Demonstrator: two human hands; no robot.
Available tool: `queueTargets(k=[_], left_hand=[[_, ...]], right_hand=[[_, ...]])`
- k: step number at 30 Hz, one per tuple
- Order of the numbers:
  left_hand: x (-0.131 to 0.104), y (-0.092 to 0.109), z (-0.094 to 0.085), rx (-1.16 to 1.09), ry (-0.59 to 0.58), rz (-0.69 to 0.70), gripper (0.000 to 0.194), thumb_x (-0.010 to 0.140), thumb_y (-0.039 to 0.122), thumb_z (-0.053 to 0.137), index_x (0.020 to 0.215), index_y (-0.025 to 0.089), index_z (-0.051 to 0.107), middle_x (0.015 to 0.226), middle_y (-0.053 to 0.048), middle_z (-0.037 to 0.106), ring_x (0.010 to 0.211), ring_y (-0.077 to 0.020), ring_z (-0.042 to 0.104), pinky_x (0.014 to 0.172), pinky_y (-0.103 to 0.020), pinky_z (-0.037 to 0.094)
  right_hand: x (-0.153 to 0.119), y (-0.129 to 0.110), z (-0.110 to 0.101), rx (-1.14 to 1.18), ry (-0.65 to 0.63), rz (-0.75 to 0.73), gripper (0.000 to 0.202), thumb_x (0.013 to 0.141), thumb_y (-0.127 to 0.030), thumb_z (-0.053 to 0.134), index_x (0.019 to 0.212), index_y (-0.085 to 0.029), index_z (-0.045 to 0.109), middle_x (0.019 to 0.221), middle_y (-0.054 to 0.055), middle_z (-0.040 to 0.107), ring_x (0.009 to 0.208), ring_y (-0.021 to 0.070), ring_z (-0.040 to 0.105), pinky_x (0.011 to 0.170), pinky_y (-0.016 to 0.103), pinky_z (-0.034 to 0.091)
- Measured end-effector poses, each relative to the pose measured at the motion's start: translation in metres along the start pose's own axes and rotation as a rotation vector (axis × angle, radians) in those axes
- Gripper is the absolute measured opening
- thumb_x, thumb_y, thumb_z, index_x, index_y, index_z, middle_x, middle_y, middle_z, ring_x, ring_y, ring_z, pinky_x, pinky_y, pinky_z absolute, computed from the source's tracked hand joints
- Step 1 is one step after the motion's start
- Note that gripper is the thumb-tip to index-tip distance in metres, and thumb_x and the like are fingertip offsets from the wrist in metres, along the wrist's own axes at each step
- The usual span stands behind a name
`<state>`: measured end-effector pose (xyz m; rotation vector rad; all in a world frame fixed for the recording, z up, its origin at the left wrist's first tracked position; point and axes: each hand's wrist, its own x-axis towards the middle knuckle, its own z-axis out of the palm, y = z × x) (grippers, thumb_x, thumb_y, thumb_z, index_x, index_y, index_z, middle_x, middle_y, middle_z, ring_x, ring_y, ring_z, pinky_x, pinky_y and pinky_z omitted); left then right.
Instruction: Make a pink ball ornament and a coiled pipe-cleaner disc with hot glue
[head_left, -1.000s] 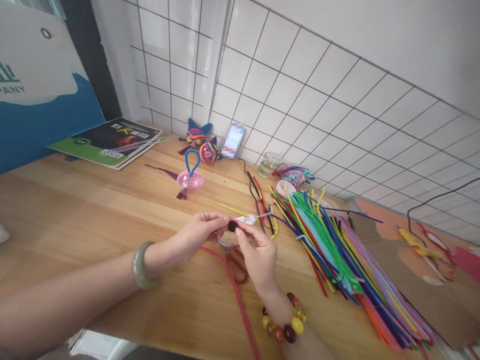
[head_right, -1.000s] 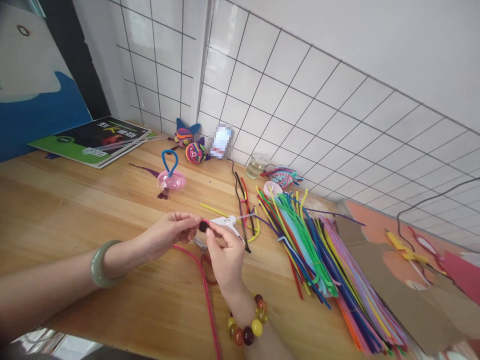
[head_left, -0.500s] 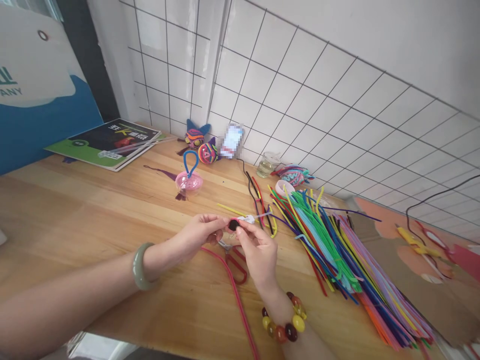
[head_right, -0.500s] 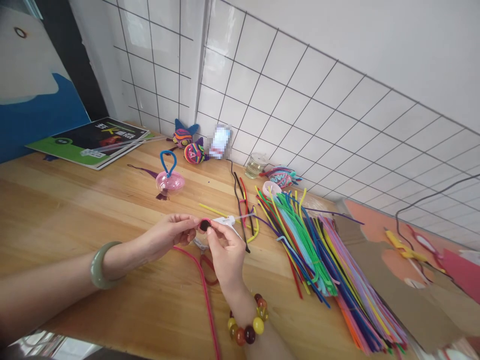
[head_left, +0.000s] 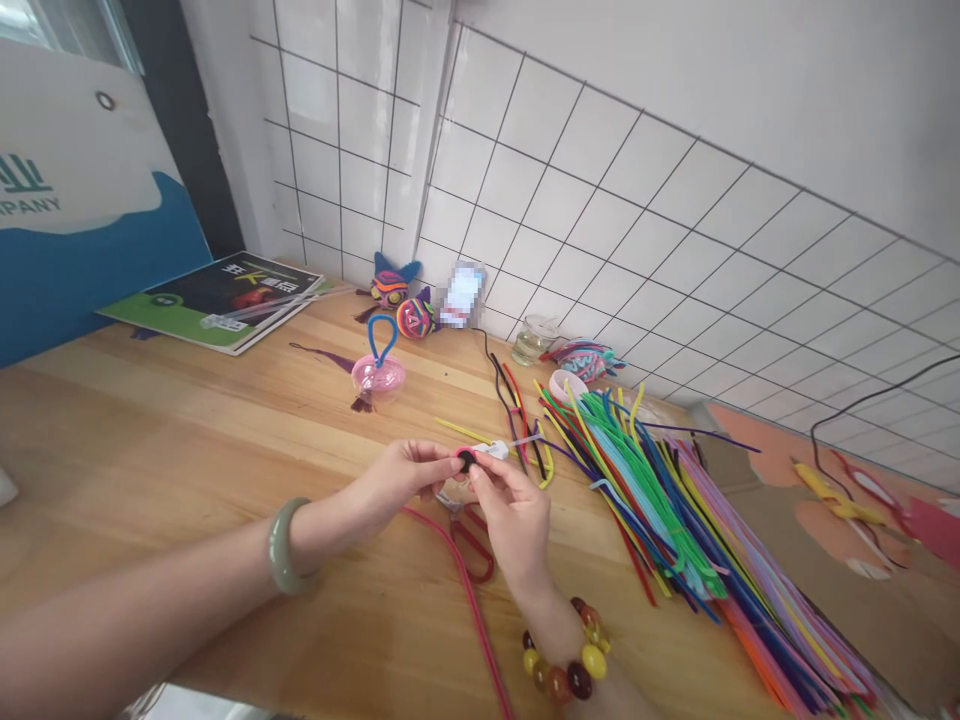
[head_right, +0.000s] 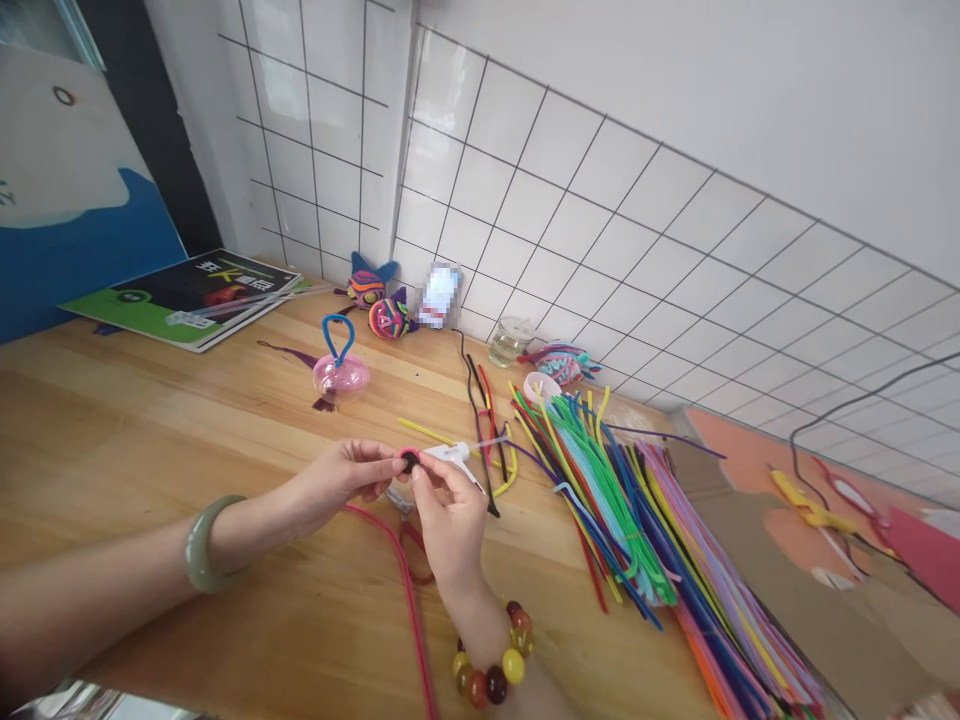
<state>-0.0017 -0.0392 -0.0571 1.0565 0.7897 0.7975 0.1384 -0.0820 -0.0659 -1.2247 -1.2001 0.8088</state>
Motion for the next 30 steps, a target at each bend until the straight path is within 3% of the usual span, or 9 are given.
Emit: queueTargets(k=[11, 17, 30], left_hand=[[-0.0002, 0.0010, 0.0003, 0.010, -0.023, 0.013, 0.029, 0.065, 0.039, 0.066, 0.080, 0.014, 0.067, 0.055, 0.002, 0.053, 0.047, -0.0061, 0.037, 0.046, -0.019, 0.026], [0.0009, 0.0013, -0.0002, -0.003, -0.017, 0.030, 0.030, 0.068, 0.042, 0.063, 0.065, 0.013, 0.062, 0.046, 0.004, 0.046, 0.044, -0.0061, 0.036, 0.045, -0.020, 0.027], [0.0010, 0.0020, 0.0009, 0.040, 0.003, 0.054, 0.031, 0.069, 0.042, 0.062, 0.063, 0.013, 0.056, 0.043, 0.005, 0.045, 0.041, -0.0051, 0.035, 0.043, -0.019, 0.025]], right_hand=[[0.0006, 0.0028, 0.0001, -0.035, 0.006, -0.022, 0.019, 0.075, -0.023, 0.059, 0.092, -0.017, 0.067, 0.092, 0.007, 0.069, 0.084, 0.0201, 0.064, 0.077, 0.035, 0.052], [-0.0018, 0.0043, 0.0014, -0.105, 0.002, -0.060, 0.019, 0.075, -0.022, 0.059, 0.092, -0.018, 0.067, 0.094, 0.007, 0.069, 0.086, 0.0206, 0.064, 0.077, 0.035, 0.052], [-0.0032, -0.0046, 0.0034, -0.161, -0.024, -0.106, 0.017, 0.075, -0.020, 0.058, 0.089, -0.018, 0.068, 0.091, 0.007, 0.069, 0.086, 0.0196, 0.063, 0.072, 0.031, 0.053]])
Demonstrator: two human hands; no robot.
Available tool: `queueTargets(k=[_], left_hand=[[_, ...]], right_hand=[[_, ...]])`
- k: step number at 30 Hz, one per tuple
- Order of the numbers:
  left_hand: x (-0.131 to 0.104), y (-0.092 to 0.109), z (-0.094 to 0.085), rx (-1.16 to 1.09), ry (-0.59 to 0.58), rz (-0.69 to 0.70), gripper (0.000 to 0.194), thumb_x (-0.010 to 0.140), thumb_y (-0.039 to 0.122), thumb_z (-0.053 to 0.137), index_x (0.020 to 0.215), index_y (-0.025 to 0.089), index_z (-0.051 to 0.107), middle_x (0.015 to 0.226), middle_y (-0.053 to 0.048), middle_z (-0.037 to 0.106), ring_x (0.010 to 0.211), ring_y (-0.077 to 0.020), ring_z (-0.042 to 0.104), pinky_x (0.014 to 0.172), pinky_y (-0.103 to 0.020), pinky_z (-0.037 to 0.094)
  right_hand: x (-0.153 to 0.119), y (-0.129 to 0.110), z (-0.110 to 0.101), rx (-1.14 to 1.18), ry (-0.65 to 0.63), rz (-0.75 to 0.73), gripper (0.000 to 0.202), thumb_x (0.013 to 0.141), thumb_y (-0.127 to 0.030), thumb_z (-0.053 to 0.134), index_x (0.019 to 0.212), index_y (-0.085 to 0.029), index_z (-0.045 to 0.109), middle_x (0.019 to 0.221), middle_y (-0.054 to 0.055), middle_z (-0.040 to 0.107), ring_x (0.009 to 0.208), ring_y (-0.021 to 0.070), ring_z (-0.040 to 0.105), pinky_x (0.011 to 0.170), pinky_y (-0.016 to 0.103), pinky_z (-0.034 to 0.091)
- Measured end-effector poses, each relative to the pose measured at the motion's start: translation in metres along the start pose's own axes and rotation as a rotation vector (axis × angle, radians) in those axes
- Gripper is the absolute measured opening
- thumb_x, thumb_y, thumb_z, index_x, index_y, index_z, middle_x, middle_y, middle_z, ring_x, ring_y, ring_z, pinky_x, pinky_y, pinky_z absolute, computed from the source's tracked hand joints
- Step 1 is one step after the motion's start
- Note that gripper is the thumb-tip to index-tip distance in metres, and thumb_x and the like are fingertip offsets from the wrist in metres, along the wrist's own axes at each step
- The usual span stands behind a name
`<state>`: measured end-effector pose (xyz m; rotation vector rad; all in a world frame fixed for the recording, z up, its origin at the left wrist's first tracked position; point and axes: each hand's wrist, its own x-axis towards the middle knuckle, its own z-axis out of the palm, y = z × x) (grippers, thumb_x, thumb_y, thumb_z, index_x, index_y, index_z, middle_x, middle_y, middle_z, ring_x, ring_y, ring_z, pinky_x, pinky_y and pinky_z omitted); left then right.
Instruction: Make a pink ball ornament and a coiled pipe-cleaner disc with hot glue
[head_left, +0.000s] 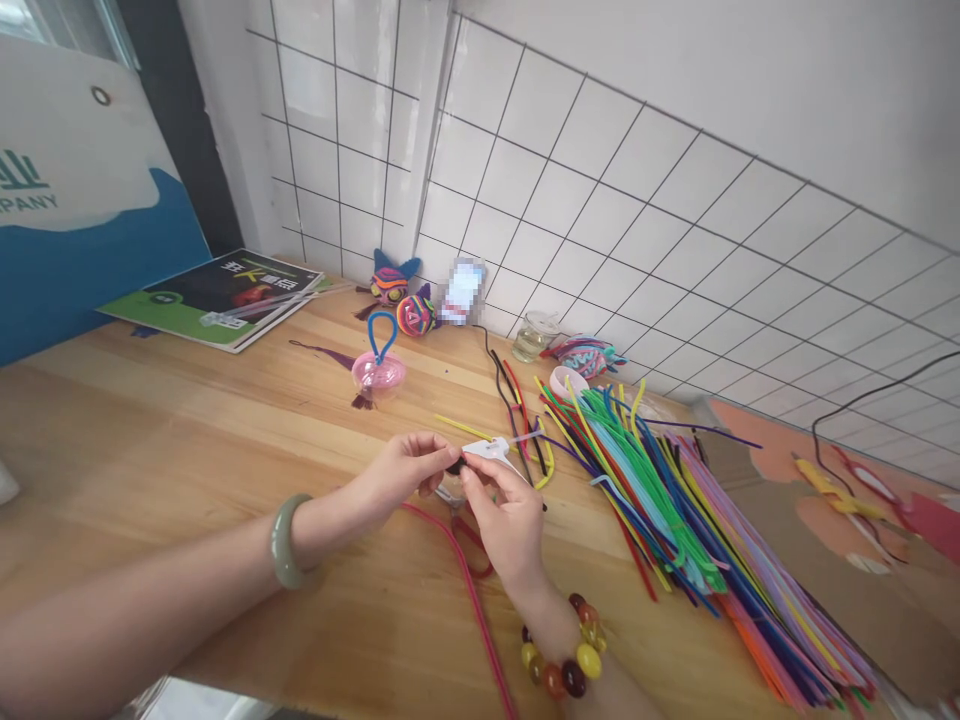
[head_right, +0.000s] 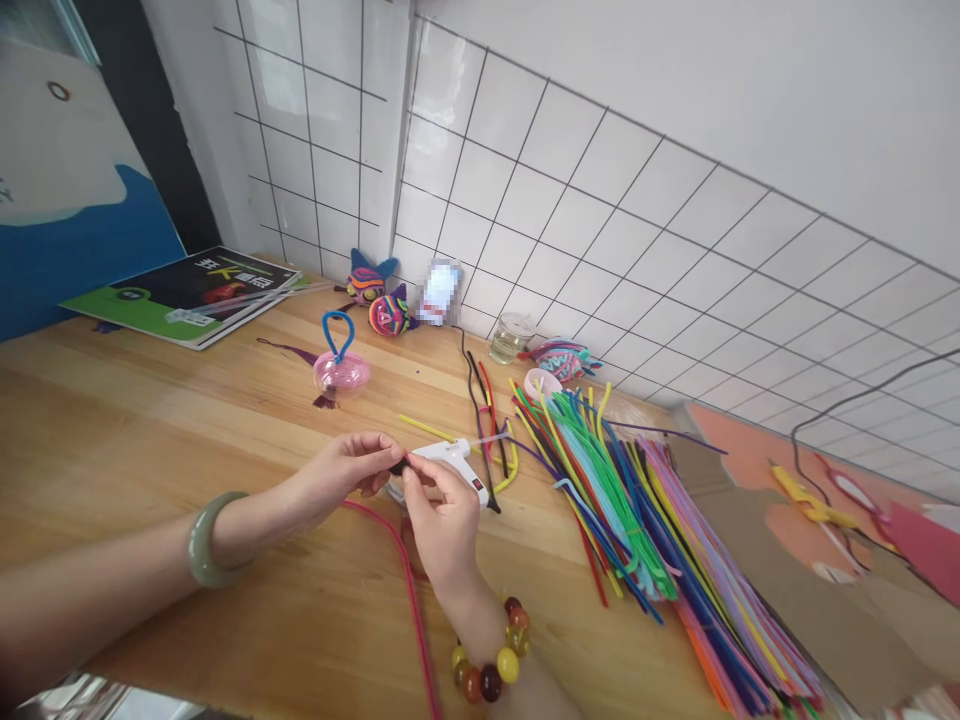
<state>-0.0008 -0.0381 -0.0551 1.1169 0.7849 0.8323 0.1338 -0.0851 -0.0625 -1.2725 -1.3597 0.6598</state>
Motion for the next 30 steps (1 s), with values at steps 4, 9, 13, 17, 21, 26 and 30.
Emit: queueTargets(k=[4, 9, 13, 17, 21, 26, 30], left_hand=[[-0.0002, 0.0006, 0.0002, 0.005, 0.003, 0.010, 0.029, 0.070, 0.040, 0.061, 0.065, 0.012, 0.057, 0.044, 0.005, 0.044, 0.042, -0.0051, 0.034, 0.043, -0.019, 0.025], [-0.0007, 0.0005, -0.0007, -0.027, -0.002, -0.002, 0.028, 0.069, 0.040, 0.062, 0.064, 0.013, 0.056, 0.045, 0.005, 0.044, 0.043, -0.0053, 0.034, 0.043, -0.019, 0.025], [-0.0001, -0.0025, -0.0028, -0.040, -0.004, -0.001, 0.027, 0.070, 0.039, 0.061, 0.066, 0.013, 0.057, 0.048, 0.004, 0.044, 0.044, -0.0057, 0.035, 0.044, -0.019, 0.026], [0.0000, -0.0033, -0.0035, -0.037, 0.000, 0.003, 0.026, 0.070, 0.039, 0.060, 0.064, 0.013, 0.057, 0.049, 0.004, 0.044, 0.044, -0.0055, 0.034, 0.044, -0.019, 0.025], [-0.0009, -0.0003, -0.0019, -0.016, -0.007, 0.007, 0.026, 0.069, 0.039, 0.061, 0.067, 0.013, 0.058, 0.052, 0.003, 0.048, 0.045, -0.0056, 0.035, 0.045, -0.019, 0.026], [-0.0005, 0.0006, -0.0005, 0.066, -0.018, 0.038, 0.030, 0.069, 0.042, 0.061, 0.068, 0.012, 0.058, 0.049, 0.004, 0.048, 0.043, -0.0055, 0.034, 0.044, -0.019, 0.026], [-0.0013, 0.0024, 0.0008, 0.150, -0.016, 0.083, 0.032, 0.069, 0.045, 0.059, 0.067, 0.013, 0.058, 0.047, 0.005, 0.045, 0.041, -0.0052, 0.031, 0.041, -0.020, 0.022]], right_hand=[[0.0000, 0.0018, 0.0007, 0.016, -0.006, 0.025, 0.017, 0.074, -0.021, 0.059, 0.089, -0.018, 0.068, 0.091, 0.007, 0.069, 0.086, 0.0200, 0.063, 0.072, 0.031, 0.053], [-0.0009, 0.0034, 0.0011, 0.051, -0.024, 0.059, 0.019, 0.074, -0.023, 0.059, 0.090, -0.018, 0.068, 0.092, 0.007, 0.069, 0.085, 0.0206, 0.063, 0.074, 0.034, 0.053], [-0.0014, 0.0027, 0.0007, 0.074, -0.038, 0.076, 0.020, 0.074, -0.024, 0.060, 0.091, -0.019, 0.067, 0.092, 0.007, 0.068, 0.085, 0.0207, 0.063, 0.073, 0.034, 0.053], [0.0001, 0.0009, -0.0021, 0.128, -0.042, 0.122, 0.020, 0.075, -0.029, 0.059, 0.091, -0.019, 0.067, 0.088, 0.006, 0.068, 0.072, 0.0177, 0.063, 0.066, 0.031, 0.052], [0.0029, 0.0008, -0.0053, 0.174, -0.062, 0.142, 0.020, 0.079, -0.031, 0.054, 0.086, -0.018, 0.067, 0.070, 0.003, 0.064, 0.062, 0.0143, 0.057, 0.061, 0.028, 0.049], [0.0046, 0.0004, -0.0051, 0.181, -0.079, 0.160, 0.021, 0.079, -0.033, 0.053, 0.081, -0.017, 0.067, 0.065, 0.002, 0.062, 0.060, 0.0138, 0.055, 0.058, 0.026, 0.047], [0.0049, -0.0018, -0.0047, 0.160, -0.105, 0.186, 0.021, 0.077, -0.034, 0.056, 0.079, -0.017, 0.067, 0.068, 0.003, 0.064, 0.058, 0.0137, 0.054, 0.057, 0.026, 0.047]])
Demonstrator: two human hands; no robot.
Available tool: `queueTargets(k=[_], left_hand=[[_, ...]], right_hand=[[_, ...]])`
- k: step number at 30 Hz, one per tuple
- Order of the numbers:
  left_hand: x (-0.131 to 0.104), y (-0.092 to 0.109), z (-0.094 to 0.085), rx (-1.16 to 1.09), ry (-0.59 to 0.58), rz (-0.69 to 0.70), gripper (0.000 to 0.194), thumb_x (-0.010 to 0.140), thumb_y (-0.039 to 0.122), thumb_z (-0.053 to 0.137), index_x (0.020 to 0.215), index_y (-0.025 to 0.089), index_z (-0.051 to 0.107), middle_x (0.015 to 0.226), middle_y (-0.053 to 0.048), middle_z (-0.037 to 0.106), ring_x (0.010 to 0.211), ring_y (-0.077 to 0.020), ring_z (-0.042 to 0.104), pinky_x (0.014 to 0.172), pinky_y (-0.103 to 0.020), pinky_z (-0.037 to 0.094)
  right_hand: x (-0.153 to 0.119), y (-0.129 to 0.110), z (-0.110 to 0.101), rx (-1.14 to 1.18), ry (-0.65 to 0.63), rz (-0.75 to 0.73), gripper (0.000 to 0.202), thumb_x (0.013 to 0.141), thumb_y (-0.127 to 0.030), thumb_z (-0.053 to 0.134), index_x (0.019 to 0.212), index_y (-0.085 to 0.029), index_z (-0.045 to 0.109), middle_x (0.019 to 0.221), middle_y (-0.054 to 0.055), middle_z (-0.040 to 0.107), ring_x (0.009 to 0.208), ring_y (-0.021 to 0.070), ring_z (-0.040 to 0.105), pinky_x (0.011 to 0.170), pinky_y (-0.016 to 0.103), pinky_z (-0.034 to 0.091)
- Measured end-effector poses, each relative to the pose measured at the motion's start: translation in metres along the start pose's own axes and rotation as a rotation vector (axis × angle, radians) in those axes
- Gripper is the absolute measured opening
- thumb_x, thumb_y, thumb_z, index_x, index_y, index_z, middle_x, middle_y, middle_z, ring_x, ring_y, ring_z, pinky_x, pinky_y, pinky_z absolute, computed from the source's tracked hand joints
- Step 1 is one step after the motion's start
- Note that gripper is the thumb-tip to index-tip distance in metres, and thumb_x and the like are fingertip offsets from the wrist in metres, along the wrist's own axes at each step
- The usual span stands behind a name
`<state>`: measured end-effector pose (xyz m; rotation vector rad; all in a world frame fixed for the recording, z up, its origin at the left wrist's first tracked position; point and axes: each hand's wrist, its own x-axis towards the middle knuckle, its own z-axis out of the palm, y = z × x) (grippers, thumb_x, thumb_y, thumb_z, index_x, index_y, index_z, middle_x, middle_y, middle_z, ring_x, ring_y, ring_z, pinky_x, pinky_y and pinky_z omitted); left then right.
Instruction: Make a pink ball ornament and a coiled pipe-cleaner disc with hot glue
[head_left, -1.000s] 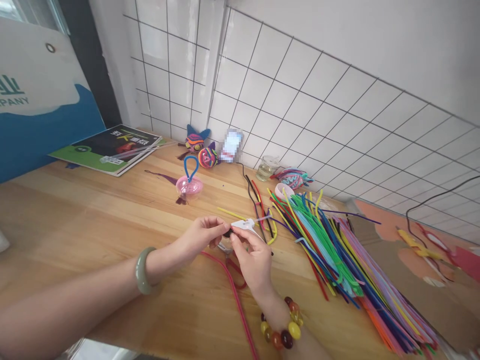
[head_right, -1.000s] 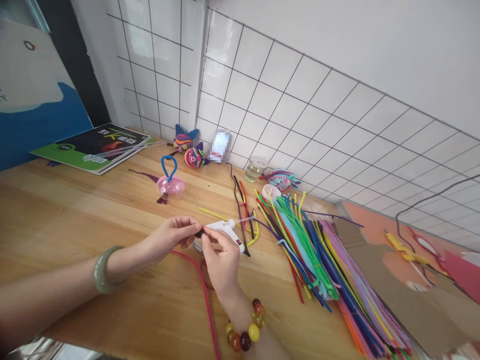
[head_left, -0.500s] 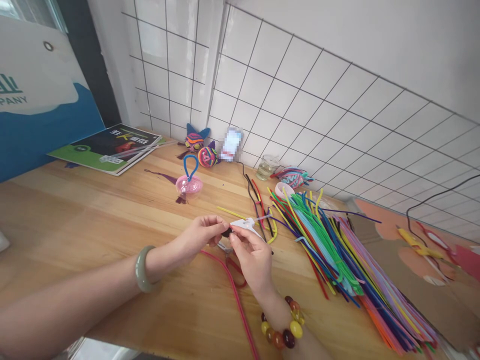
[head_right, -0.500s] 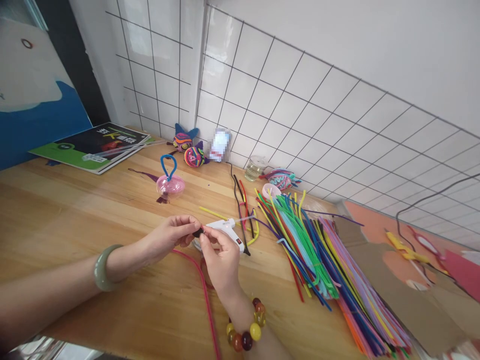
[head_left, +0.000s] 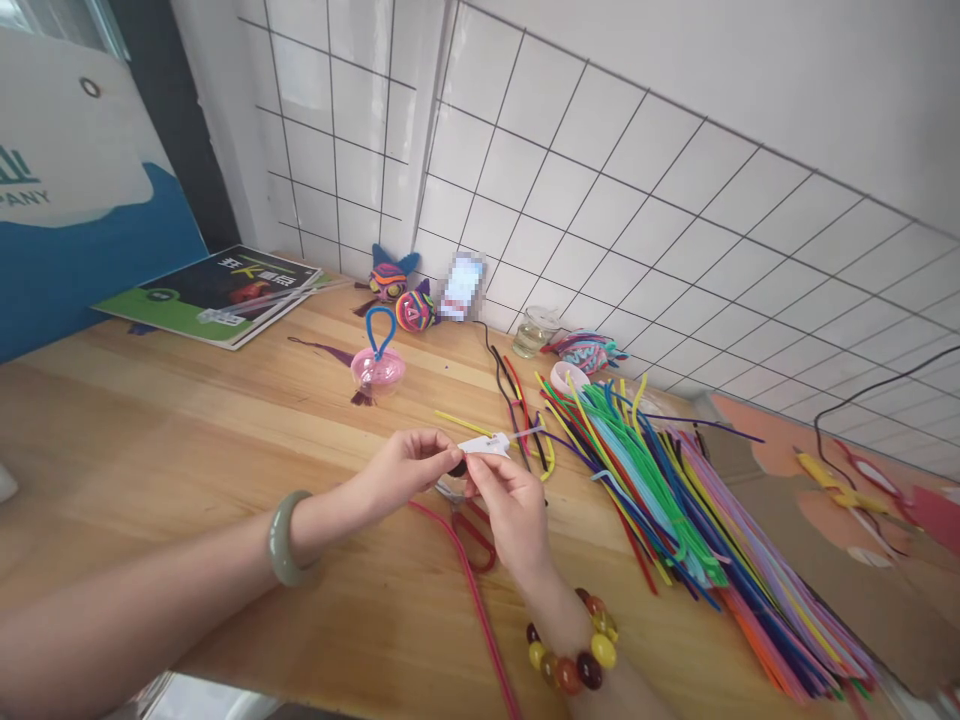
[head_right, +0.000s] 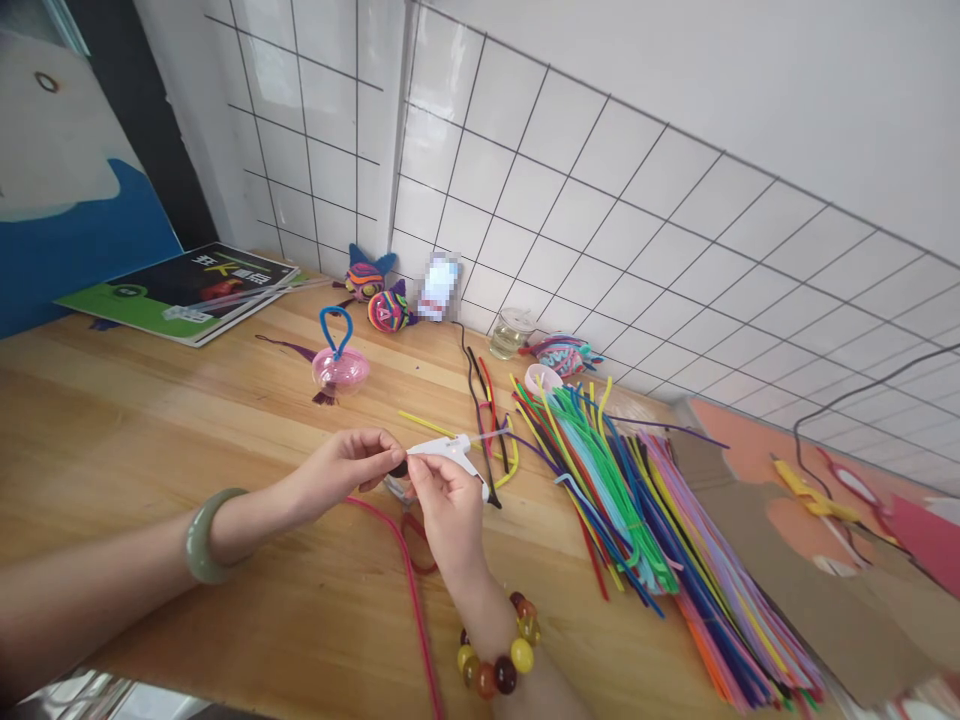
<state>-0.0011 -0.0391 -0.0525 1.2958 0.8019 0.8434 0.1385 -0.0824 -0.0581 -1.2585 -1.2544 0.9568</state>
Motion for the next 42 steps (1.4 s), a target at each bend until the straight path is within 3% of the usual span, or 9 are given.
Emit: queueTargets(k=[6, 21, 32, 42], left_hand=[[-0.001, 0.001, 0.001, 0.022, -0.009, 0.001, 0.033, 0.070, 0.045, 0.057, 0.068, 0.012, 0.056, 0.045, 0.005, 0.044, 0.040, -0.0053, 0.034, 0.039, -0.019, 0.025], [0.001, -0.001, -0.001, -0.070, -0.042, 0.001, 0.030, 0.072, 0.041, 0.058, 0.070, 0.011, 0.055, 0.056, -0.001, 0.058, 0.043, -0.0067, 0.045, 0.044, -0.021, 0.036], [0.001, -0.004, -0.002, -0.116, -0.037, -0.018, 0.030, 0.071, 0.041, 0.060, 0.071, 0.011, 0.056, 0.052, 0.001, 0.056, 0.043, -0.0068, 0.046, 0.044, -0.019, 0.037], [0.002, -0.005, -0.004, -0.313, -0.008, -0.080, 0.023, 0.071, 0.034, 0.063, 0.069, 0.012, 0.057, 0.049, 0.002, 0.054, 0.043, -0.0061, 0.045, 0.044, -0.018, 0.035]], right_hand=[[0.000, -0.001, 0.000, -0.024, -0.006, 0.016, 0.018, 0.076, -0.033, 0.057, 0.077, -0.018, 0.067, 0.066, 0.001, 0.062, 0.056, 0.0131, 0.052, 0.057, 0.025, 0.044], [0.000, 0.006, -0.001, 0.050, -0.018, -0.015, 0.022, 0.082, -0.034, 0.051, 0.081, -0.018, 0.068, 0.070, 0.002, 0.064, 0.060, 0.0132, 0.053, 0.060, 0.026, 0.044], [-0.001, 0.013, -0.002, 0.111, 0.004, 0.013, 0.030, 0.084, -0.038, 0.047, 0.089, -0.017, 0.066, 0.068, 0.003, 0.060, 0.058, 0.0130, 0.051, 0.058, 0.027, 0.044], [-0.006, 0.000, -0.002, 0.206, 0.084, -0.219, 0.019, 0.084, -0.031, 0.048, 0.095, -0.020, 0.060, 0.080, 0.001, 0.055, 0.058, 0.0097, 0.047, 0.056, 0.025, 0.041]])
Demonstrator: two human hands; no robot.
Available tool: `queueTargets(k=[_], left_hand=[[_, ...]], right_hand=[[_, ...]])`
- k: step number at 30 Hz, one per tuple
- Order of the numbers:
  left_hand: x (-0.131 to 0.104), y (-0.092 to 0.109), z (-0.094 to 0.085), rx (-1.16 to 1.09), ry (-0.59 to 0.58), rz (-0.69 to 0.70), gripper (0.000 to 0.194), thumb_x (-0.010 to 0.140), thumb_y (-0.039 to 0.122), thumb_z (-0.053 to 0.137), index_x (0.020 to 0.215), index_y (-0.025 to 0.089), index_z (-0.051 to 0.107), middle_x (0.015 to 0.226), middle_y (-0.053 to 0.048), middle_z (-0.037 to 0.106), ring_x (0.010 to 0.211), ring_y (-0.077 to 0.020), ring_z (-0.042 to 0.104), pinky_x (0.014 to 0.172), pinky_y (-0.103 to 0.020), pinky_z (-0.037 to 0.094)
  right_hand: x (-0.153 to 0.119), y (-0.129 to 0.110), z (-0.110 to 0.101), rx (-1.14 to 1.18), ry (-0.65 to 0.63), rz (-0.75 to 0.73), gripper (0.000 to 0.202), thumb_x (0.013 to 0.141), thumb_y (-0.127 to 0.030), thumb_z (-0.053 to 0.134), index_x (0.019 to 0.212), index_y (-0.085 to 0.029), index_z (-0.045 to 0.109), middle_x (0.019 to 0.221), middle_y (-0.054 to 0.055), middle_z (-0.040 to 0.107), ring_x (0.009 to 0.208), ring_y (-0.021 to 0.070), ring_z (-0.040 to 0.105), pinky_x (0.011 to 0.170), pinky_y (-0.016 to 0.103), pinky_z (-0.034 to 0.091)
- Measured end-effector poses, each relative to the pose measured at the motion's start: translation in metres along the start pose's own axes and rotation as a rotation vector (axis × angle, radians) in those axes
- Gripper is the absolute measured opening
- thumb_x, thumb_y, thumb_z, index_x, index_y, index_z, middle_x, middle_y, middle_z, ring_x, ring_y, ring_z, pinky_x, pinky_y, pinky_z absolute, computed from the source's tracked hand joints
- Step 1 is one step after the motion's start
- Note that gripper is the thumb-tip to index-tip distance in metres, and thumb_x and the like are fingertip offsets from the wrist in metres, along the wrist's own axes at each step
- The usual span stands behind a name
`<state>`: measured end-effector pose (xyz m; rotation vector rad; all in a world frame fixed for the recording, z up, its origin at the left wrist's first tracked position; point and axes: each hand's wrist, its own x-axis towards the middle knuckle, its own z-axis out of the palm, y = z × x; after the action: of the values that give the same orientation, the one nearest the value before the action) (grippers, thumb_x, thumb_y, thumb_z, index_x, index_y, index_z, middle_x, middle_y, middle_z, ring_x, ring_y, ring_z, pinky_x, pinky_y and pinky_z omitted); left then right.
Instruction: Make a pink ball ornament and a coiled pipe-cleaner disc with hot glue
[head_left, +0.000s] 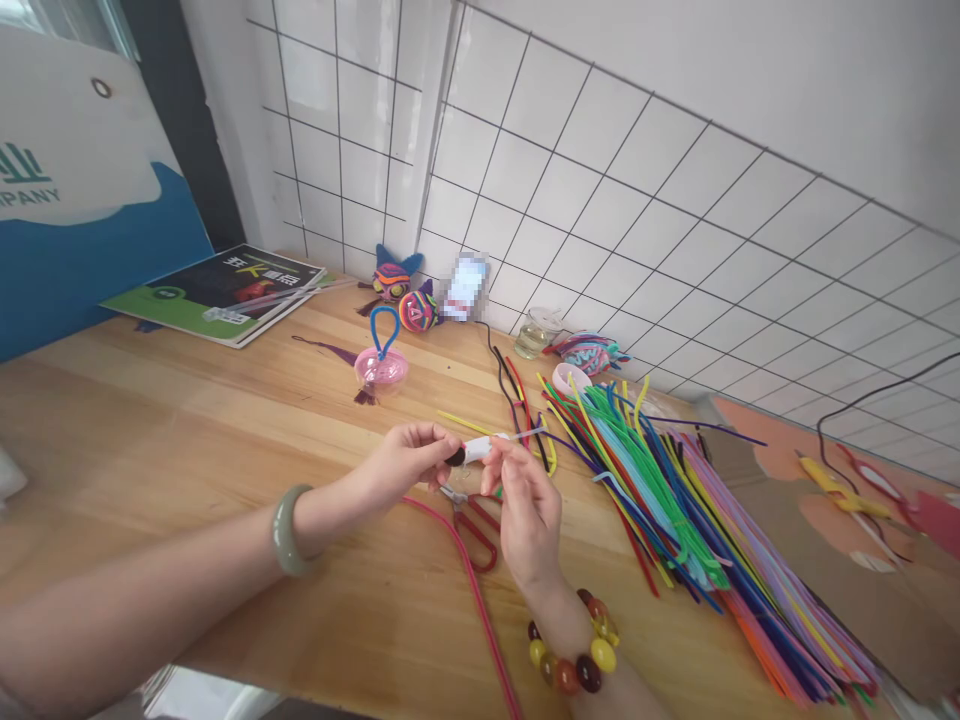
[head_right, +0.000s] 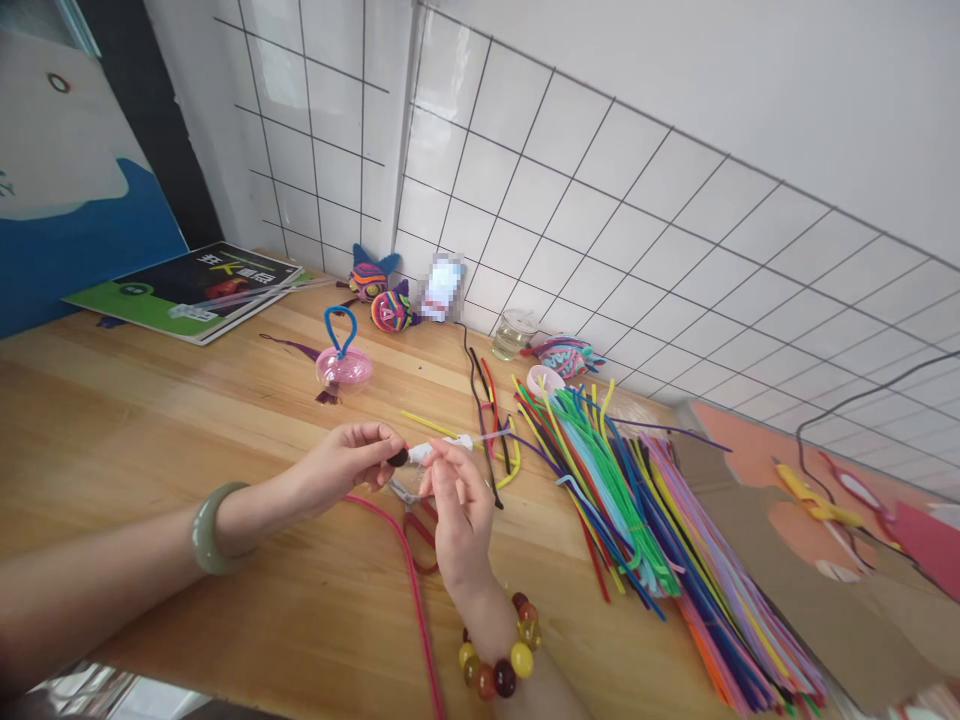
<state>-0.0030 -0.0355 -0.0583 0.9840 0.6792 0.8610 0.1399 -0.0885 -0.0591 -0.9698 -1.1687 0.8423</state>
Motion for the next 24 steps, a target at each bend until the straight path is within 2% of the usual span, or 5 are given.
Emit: queueTargets(k=[5, 9, 12, 19, 24], left_hand=[[0.000, 0.004, 0.000, -0.167, 0.004, -0.039, 0.018, 0.069, 0.028, 0.066, 0.068, 0.012, 0.060, 0.049, 0.002, 0.053, 0.043, -0.0052, 0.045, 0.043, -0.017, 0.033], [0.002, 0.003, -0.002, -0.206, 0.009, -0.040, 0.015, 0.071, 0.027, 0.064, 0.069, 0.012, 0.061, 0.048, 0.003, 0.052, 0.043, -0.0049, 0.045, 0.042, -0.016, 0.033], [0.003, 0.002, -0.004, -0.213, 0.013, -0.039, 0.014, 0.072, 0.025, 0.063, 0.069, 0.012, 0.061, 0.049, 0.002, 0.053, 0.043, -0.0047, 0.045, 0.042, -0.015, 0.034], [0.005, 0.001, -0.007, -0.176, 0.020, -0.007, 0.016, 0.072, 0.027, 0.062, 0.067, 0.012, 0.060, 0.051, 0.002, 0.053, 0.044, -0.0048, 0.046, 0.044, -0.016, 0.035], [0.008, 0.000, -0.011, -0.134, 0.070, 0.034, 0.018, 0.071, 0.027, 0.064, 0.064, 0.012, 0.058, 0.050, 0.002, 0.052, 0.044, -0.0051, 0.045, 0.044, -0.017, 0.035]], right_hand=[[-0.001, -0.005, -0.002, -0.033, 0.057, -0.041, 0.008, 0.078, -0.025, 0.058, 0.083, -0.019, 0.056, 0.069, -0.002, 0.053, 0.058, 0.0094, 0.049, 0.054, 0.023, 0.040], [0.004, -0.004, -0.008, -0.095, 0.144, -0.030, 0.007, 0.076, -0.024, 0.061, 0.076, -0.018, 0.057, 0.057, -0.005, 0.053, 0.051, 0.0084, 0.049, 0.053, 0.022, 0.040], [0.010, -0.002, -0.012, -0.096, 0.160, -0.008, 0.009, 0.076, -0.025, 0.061, 0.072, -0.017, 0.059, 0.050, -0.005, 0.053, 0.047, 0.0087, 0.049, 0.052, 0.023, 0.040], [0.024, 0.002, -0.019, -0.005, 0.164, 0.062, 0.015, 0.077, -0.028, 0.059, 0.069, -0.016, 0.062, 0.053, -0.002, 0.057, 0.048, 0.0086, 0.051, 0.055, 0.024, 0.042], [0.034, 0.006, -0.030, 0.057, 0.261, 0.118, 0.014, 0.069, -0.027, 0.066, 0.074, -0.016, 0.061, 0.058, -0.003, 0.058, 0.054, 0.0089, 0.053, 0.056, 0.023, 0.043]])
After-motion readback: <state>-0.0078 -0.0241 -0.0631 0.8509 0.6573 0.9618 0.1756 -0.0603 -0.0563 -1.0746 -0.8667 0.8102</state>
